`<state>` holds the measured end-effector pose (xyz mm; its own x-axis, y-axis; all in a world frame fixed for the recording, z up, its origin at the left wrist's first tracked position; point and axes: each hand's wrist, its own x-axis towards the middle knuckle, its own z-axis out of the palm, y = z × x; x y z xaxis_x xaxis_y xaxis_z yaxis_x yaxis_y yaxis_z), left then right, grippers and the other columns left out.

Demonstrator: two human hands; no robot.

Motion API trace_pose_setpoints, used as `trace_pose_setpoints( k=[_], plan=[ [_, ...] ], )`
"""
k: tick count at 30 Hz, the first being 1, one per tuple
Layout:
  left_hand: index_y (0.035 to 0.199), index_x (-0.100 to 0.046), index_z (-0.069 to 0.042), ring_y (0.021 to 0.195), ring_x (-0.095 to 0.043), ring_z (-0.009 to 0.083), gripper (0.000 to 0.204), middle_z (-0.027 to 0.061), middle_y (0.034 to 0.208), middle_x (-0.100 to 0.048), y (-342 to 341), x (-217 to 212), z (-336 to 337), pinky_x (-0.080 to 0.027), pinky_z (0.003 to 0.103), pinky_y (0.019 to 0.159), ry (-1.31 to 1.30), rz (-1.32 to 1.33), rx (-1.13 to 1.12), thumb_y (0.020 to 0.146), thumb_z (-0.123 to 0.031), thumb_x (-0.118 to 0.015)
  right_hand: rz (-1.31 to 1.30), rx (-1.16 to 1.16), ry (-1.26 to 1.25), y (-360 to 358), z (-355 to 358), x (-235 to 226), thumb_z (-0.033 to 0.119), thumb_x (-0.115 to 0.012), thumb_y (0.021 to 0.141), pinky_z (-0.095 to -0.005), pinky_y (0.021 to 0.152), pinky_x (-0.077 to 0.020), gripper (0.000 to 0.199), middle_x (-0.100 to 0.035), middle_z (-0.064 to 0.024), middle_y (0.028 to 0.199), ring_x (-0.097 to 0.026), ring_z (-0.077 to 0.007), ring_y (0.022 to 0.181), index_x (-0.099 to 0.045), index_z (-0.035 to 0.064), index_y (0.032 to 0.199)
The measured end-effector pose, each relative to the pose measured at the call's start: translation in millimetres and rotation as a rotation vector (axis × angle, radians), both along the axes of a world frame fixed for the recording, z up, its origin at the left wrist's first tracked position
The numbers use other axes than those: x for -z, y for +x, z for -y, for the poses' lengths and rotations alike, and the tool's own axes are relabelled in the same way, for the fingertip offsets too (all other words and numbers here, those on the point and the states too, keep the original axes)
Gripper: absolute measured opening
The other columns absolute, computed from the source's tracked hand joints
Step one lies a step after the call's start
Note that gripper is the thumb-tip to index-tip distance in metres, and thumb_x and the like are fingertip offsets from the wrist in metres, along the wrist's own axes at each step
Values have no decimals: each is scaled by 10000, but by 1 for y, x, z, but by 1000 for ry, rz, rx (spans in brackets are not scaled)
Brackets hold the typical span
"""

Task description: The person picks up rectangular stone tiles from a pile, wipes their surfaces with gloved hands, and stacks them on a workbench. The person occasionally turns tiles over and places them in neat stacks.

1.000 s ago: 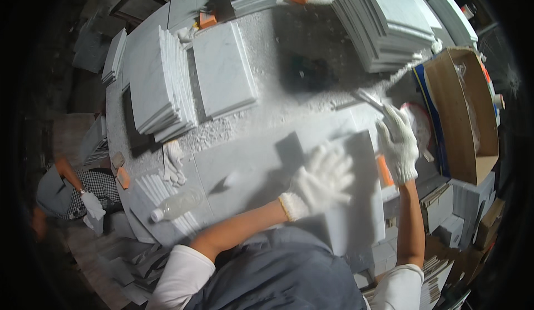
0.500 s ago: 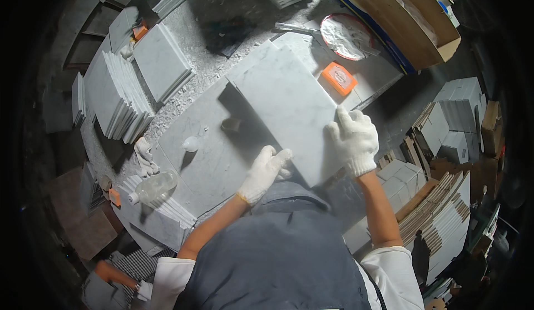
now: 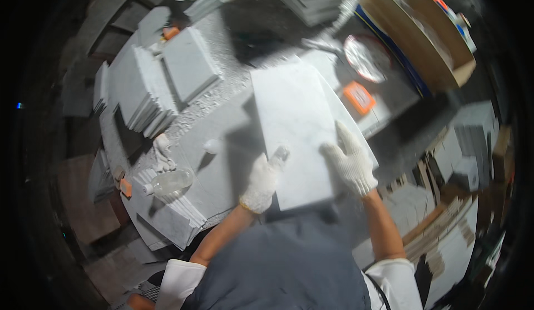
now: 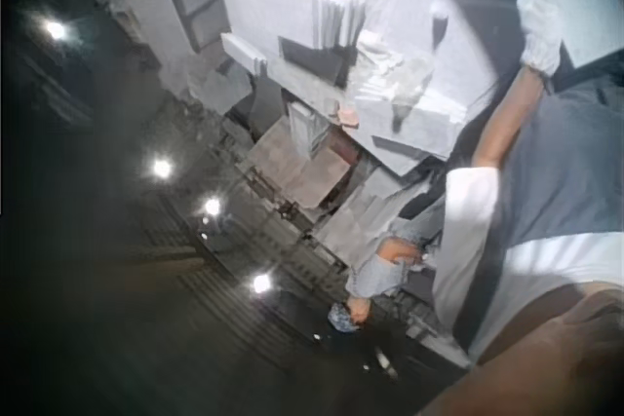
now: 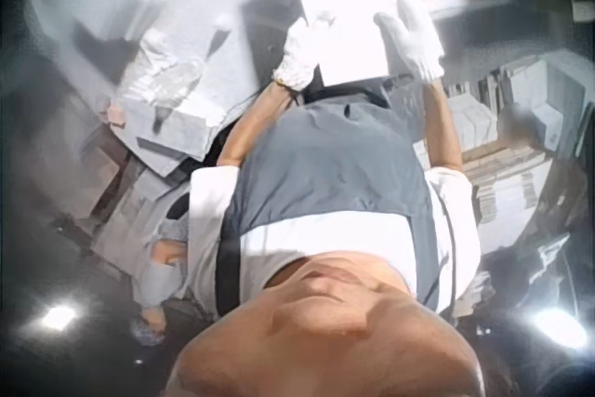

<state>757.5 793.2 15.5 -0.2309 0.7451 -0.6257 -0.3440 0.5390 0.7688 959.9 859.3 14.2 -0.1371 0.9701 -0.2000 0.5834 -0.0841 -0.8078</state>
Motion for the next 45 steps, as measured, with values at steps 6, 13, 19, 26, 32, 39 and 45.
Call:
trace_pose_setpoints(
  k=[6,13,19,26,32,39,45],
  plan=[
    [1077,-731,7,770,-582,64,356,25,921,-726,-55,-38,-20,-484,240,703,250,-168,19,990,-339,-740,-719,-109,-650,-34,-60,11,291,-605,1057,-234,824,-483,311,-641,24,1063,-573,-61,931,-660,39,1229],
    [1341,-582,16,992,-692,124,391,131,1209,-696,-113,-30,-47,-557,253,877,249,-300,-104,1061,-254,-627,-260,-27,-356,-153,-176,14,479,-543,1066,-292,808,-483,489,-663,-13,996,-563,-115,906,-713,34,1174],
    [1385,-552,24,1040,-708,202,402,161,1205,-686,-108,1,12,-593,324,891,296,-53,-35,1075,-230,-593,-286,-133,-210,-234,-273,47,557,-531,1046,-324,701,-478,554,-635,-5,796,-546,-107,758,-757,51,1040],
    [1407,-567,-46,1224,-666,260,453,153,1325,-679,-110,16,6,-520,347,1058,132,-237,306,1040,-300,-644,-64,-148,-232,-304,-339,103,604,-517,1022,-356,845,-497,633,-697,-71,899,-601,-163,861,-734,38,1208],
    [1439,-539,-64,1312,-599,292,520,156,1418,-613,-125,34,-11,-464,350,1104,-64,-171,441,1055,-412,-573,-64,-226,-279,-327,-381,135,645,-500,1013,-368,929,-482,695,-708,-84,1008,-622,-169,968,-702,19,1237],
    [1443,-529,-73,1302,-600,284,514,145,1410,-611,-126,51,-4,-462,349,1094,69,-203,378,1056,-411,-550,-104,-149,-354,-325,-387,151,700,-567,963,-375,975,-434,736,-606,-62,1139,-515,-171,1087,-643,17,1227],
    [1430,-542,-62,1294,-607,283,497,153,1407,-611,-130,52,-1,-464,348,1090,-12,-116,351,1057,-390,-562,-110,-148,-338,-321,-388,147,694,-563,967,-399,1049,-438,789,-658,-89,1243,-558,-197,1177,-636,12,1356]
  ],
)
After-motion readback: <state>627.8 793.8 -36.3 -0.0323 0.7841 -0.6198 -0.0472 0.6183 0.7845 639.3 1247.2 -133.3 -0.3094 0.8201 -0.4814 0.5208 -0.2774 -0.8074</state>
